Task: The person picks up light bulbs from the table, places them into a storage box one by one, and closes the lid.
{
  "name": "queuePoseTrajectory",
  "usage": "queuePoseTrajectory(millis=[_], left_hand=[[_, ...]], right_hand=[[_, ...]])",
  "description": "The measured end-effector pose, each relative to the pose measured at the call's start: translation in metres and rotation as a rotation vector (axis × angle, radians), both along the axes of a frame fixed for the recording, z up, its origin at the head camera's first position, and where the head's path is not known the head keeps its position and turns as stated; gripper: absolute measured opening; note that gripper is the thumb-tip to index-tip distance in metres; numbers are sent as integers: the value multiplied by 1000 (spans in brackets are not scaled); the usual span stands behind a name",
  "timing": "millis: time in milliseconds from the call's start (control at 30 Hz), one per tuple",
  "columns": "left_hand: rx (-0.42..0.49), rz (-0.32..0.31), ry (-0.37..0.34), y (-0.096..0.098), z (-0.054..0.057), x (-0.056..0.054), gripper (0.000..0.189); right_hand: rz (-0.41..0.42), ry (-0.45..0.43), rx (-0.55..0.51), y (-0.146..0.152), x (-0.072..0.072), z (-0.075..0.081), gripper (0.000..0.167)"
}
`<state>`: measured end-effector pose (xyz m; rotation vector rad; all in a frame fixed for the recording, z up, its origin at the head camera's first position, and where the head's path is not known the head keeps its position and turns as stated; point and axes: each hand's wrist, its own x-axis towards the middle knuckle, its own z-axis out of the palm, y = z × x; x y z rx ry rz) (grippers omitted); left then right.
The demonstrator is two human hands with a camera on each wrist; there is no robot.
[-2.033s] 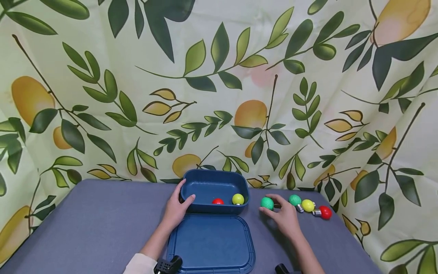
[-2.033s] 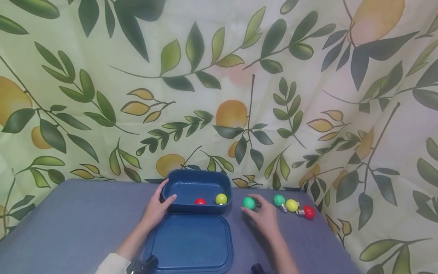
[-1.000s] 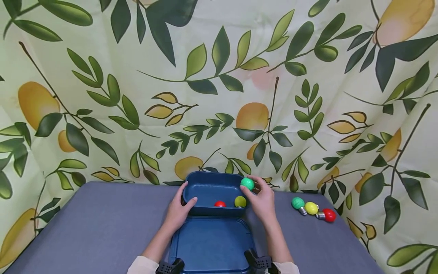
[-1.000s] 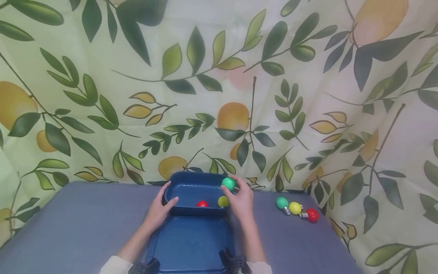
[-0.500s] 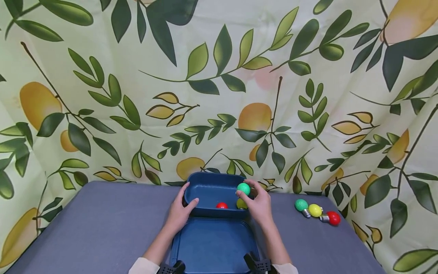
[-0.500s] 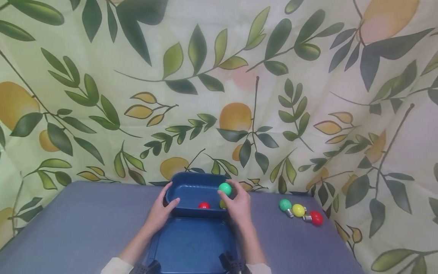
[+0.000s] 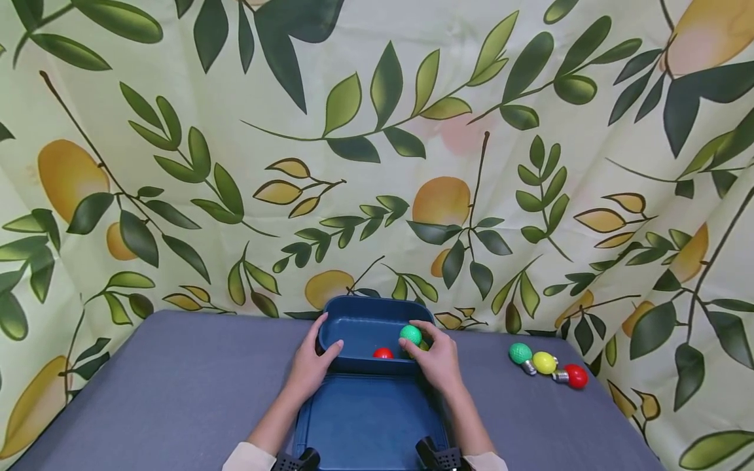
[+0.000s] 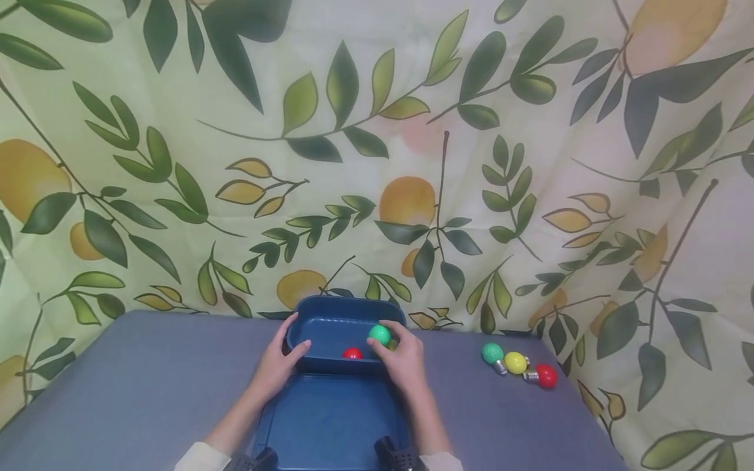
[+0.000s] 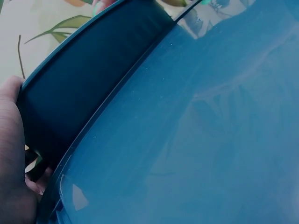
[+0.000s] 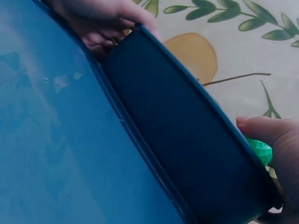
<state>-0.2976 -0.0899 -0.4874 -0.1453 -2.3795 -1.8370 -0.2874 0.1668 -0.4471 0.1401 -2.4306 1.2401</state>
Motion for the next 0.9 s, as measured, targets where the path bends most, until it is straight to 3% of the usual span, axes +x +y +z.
queuePoseTrajectory(millis=[533, 900], left_hand=[[-12, 9, 12, 0, 1, 0, 68], [-18, 7, 17, 1, 1, 1, 67]], right_hand=[[-5, -77, 78, -5, -1, -2, 41], [-26, -50, 138, -7, 0, 1, 40]])
